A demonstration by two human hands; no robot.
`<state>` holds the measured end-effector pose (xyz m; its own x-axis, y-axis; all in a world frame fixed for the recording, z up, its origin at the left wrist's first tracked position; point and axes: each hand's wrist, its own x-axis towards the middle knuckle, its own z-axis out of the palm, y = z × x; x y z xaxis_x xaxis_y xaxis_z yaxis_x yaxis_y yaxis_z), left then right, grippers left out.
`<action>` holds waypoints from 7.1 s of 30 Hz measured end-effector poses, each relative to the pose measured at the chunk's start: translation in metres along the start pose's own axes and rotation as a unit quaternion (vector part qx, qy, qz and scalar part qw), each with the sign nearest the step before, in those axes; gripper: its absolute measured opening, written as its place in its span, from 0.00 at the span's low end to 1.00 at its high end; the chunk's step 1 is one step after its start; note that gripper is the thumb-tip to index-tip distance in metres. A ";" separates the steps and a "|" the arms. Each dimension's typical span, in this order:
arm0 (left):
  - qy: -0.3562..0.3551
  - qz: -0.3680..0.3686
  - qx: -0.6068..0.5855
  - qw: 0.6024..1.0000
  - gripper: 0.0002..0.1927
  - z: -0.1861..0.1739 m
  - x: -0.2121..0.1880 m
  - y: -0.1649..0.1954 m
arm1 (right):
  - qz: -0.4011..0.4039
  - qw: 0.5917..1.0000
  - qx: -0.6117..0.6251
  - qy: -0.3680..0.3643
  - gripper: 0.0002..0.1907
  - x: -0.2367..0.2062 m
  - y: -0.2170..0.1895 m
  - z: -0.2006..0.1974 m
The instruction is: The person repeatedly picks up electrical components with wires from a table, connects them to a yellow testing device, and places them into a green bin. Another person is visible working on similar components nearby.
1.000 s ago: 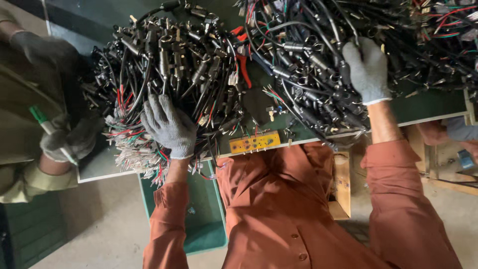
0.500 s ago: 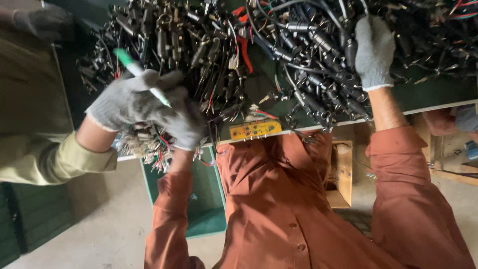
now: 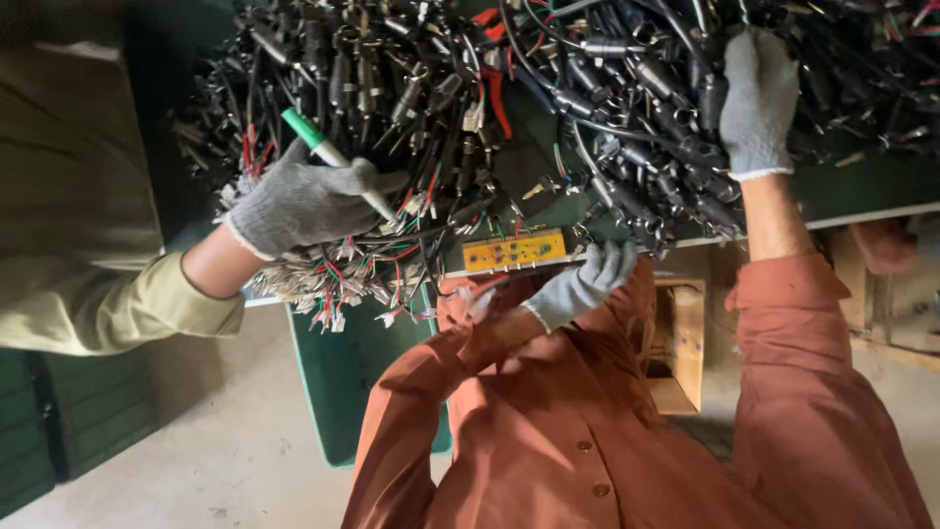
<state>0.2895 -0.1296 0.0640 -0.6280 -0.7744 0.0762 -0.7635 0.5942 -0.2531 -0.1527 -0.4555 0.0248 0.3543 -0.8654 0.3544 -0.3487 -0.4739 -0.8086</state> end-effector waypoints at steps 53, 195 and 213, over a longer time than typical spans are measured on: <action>0.248 -0.500 -0.607 0.566 0.12 0.059 0.140 0.313 | -0.090 0.916 -0.154 -0.359 0.12 -0.273 -0.068 0.078; 0.297 -0.611 -0.557 0.478 0.15 0.079 0.135 0.289 | 0.278 0.901 0.234 -0.239 0.11 -0.261 -0.067 0.117; 0.360 -0.541 -0.643 0.405 0.15 0.081 0.140 0.286 | 0.329 0.871 0.288 -0.225 0.09 -0.255 -0.066 0.110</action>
<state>-0.0045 -0.0861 -0.0760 0.6514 -0.7438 -0.1498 0.1938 -0.0277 0.9806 -0.1242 -0.1853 -0.0640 0.5908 -0.7061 -0.3904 -0.1578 0.3734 -0.9141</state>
